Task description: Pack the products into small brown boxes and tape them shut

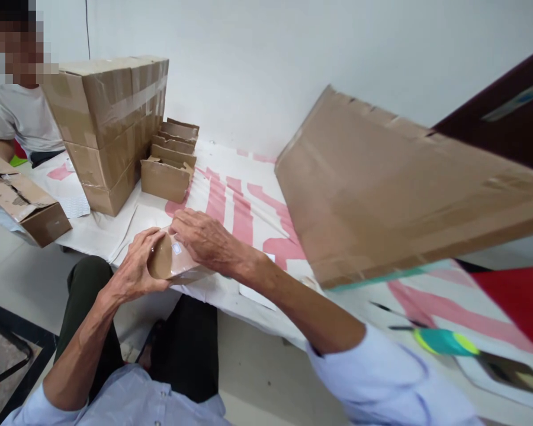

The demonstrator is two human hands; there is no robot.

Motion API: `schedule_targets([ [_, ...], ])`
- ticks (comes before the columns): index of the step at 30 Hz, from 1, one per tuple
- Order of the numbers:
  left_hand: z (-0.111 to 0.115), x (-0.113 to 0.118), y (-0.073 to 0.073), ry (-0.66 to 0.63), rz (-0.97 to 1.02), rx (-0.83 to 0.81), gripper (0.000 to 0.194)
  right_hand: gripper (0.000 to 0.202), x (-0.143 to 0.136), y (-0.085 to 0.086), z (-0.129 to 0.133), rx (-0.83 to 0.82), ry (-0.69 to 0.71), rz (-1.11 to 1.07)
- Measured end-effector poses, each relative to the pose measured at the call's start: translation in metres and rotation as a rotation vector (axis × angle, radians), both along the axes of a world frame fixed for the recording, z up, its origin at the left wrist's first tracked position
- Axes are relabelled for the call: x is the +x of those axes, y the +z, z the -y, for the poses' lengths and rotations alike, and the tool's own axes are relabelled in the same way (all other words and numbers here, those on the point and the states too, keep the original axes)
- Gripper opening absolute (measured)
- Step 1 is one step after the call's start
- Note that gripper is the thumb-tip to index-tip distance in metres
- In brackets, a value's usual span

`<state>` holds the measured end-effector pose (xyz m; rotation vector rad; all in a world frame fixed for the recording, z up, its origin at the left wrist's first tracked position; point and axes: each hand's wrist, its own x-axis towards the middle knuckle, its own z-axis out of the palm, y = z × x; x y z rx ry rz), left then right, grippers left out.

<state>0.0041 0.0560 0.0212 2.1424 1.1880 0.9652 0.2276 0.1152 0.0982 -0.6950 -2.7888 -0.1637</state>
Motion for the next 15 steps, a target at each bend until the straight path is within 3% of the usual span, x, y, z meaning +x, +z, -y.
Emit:
schedule_targets([
  [15,0.002,0.0009,0.0019,0.01,-0.016,0.0,0.101,0.017,-0.0039,0.0106,0.0009,0.013,-0.022,0.168],
])
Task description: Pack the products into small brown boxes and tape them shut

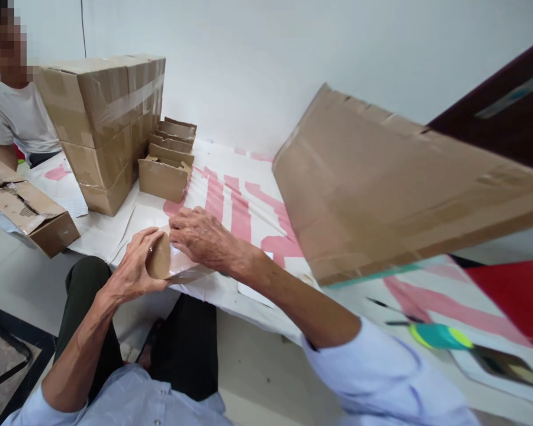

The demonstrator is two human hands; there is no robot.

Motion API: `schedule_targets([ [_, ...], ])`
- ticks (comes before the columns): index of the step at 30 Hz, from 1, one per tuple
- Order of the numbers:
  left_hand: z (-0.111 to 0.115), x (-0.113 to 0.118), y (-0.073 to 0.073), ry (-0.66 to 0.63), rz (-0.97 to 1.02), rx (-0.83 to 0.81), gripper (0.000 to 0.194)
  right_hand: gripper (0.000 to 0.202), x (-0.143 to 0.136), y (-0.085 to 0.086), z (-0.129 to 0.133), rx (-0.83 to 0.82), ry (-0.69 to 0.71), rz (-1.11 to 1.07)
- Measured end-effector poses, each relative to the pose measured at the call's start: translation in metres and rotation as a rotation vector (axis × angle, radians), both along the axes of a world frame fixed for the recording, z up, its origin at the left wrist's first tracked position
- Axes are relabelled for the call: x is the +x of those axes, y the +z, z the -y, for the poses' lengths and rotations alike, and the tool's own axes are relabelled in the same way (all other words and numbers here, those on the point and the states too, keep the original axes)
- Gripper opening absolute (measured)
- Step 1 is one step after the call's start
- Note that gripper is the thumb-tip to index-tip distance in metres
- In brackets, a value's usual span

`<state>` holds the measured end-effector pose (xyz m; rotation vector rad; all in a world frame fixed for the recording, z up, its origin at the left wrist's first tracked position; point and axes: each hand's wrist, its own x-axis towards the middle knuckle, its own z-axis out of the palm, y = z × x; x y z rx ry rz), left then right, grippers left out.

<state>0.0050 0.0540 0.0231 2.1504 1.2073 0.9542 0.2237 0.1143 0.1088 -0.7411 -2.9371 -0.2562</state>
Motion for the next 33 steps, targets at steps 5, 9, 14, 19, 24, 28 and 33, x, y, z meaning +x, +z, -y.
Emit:
schedule_targets([
  [5,-0.001,0.0,0.001,-0.008,-0.002,-0.013,0.101,0.021,-0.002,0.0,-0.001,0.006,0.024,-0.014],
  [9,-0.002,0.001,0.002,-0.018,-0.001,-0.013,0.102,0.024,-0.002,-0.002,-0.001,-0.003,0.017,-0.019],
  [14,-0.002,0.0,0.002,-0.021,-0.005,-0.012,0.103,0.027,0.0,-0.004,-0.002,-0.008,0.026,-0.03],
  [19,-0.002,0.001,0.003,-0.01,-0.006,-0.019,0.101,0.024,0.005,-0.004,0.003,0.039,-0.015,-0.022],
  [24,-0.001,0.002,0.004,-0.017,-0.012,-0.016,0.099,0.023,0.006,-0.004,0.011,0.076,-0.044,-0.011],
  [28,-0.001,0.002,0.003,-0.012,-0.023,-0.016,0.1,0.024,0.005,-0.006,0.013,0.114,-0.039,-0.02],
  [33,-0.001,0.002,0.003,-0.012,-0.03,-0.007,0.101,0.023,0.003,-0.01,0.012,0.14,-0.031,-0.04],
])
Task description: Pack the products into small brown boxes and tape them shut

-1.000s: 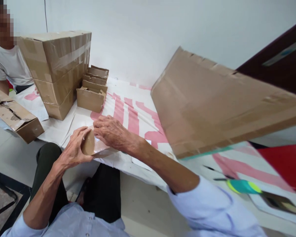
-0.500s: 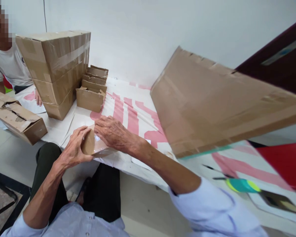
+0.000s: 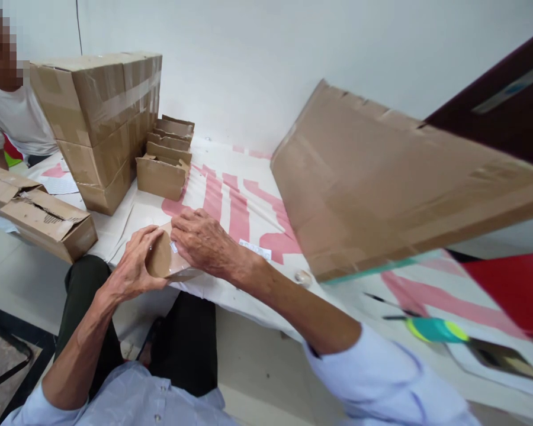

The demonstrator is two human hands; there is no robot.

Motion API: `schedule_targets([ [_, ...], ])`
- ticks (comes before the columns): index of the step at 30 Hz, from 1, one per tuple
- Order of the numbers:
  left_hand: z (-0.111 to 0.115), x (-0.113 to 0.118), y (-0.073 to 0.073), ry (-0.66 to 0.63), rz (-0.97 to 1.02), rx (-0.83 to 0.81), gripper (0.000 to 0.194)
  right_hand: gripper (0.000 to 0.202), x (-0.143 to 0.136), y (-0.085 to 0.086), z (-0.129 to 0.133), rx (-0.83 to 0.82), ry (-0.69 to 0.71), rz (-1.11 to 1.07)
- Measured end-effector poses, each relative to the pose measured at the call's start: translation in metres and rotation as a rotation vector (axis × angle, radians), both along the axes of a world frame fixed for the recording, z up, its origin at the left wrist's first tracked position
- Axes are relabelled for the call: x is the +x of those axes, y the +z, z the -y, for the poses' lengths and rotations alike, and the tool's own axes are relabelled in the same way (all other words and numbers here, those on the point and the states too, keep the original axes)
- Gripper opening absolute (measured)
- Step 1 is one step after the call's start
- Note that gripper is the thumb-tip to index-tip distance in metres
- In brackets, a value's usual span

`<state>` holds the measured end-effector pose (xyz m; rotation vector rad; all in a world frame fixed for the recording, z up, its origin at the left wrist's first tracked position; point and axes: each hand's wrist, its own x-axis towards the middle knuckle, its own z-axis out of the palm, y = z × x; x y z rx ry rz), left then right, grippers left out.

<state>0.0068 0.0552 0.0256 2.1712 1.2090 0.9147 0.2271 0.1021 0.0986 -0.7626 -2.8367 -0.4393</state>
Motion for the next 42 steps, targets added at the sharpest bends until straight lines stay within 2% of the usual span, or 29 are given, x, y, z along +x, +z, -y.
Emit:
schedule_targets([
  [11,-0.0008,0.0015,0.0009,-0.014,0.005,0.016,0.1,0.023,-0.0024,-0.0002,0.003,0.001,-0.049,0.012],
  [25,0.0011,0.0008,0.0,0.0,0.012,0.012,0.102,0.024,-0.0028,0.0009,0.0053,0.0,-0.046,-0.002],
  [31,0.0013,0.0005,-0.0012,0.005,0.01,0.02,0.102,0.026,-0.0043,-0.001,0.0083,0.045,-0.077,-0.007],
  [42,0.0007,0.0026,-0.0001,0.002,-0.011,0.023,0.101,0.015,-0.0032,0.0045,0.0051,-0.099,-0.123,-0.001],
])
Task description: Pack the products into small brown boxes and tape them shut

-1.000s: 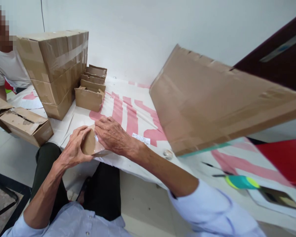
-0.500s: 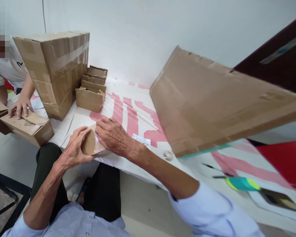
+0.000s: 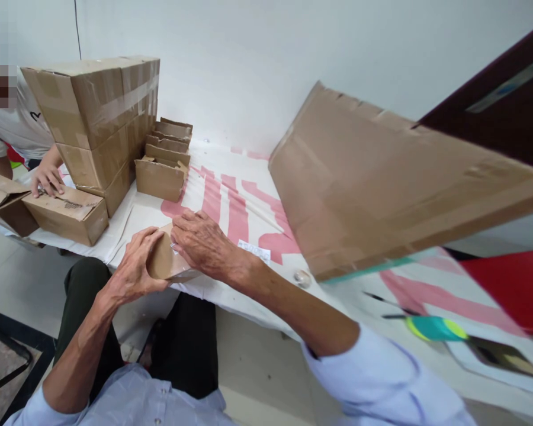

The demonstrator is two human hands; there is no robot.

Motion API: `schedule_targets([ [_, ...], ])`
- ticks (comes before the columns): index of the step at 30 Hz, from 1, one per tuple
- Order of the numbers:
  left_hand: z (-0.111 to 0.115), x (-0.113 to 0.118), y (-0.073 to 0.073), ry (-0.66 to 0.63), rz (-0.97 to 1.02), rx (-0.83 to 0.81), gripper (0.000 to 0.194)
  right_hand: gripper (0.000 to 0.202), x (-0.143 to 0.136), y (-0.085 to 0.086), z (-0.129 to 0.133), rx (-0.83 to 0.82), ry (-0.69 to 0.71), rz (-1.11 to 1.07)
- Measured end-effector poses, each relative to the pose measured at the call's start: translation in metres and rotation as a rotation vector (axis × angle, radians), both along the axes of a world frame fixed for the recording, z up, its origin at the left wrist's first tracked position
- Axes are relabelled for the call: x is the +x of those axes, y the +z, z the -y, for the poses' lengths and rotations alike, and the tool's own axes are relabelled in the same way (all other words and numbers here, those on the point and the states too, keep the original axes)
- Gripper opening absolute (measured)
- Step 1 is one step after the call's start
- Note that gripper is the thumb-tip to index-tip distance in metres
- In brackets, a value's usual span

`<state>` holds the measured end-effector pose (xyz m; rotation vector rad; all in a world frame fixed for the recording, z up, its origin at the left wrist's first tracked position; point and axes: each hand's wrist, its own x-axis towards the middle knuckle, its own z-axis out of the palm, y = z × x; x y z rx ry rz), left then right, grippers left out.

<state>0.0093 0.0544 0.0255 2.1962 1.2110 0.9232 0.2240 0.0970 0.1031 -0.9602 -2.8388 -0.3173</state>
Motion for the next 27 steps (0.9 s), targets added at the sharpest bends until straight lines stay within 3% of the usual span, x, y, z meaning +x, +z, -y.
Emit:
schedule_targets([
  [15,0.001,0.005,0.005,-0.004,-0.021,-0.022,0.101,0.023,-0.001,0.002,0.001,0.027,0.007,0.107],
  [27,0.0,0.004,0.005,-0.003,-0.022,-0.02,0.1,0.011,0.005,-0.011,-0.003,0.039,0.03,-0.053],
])
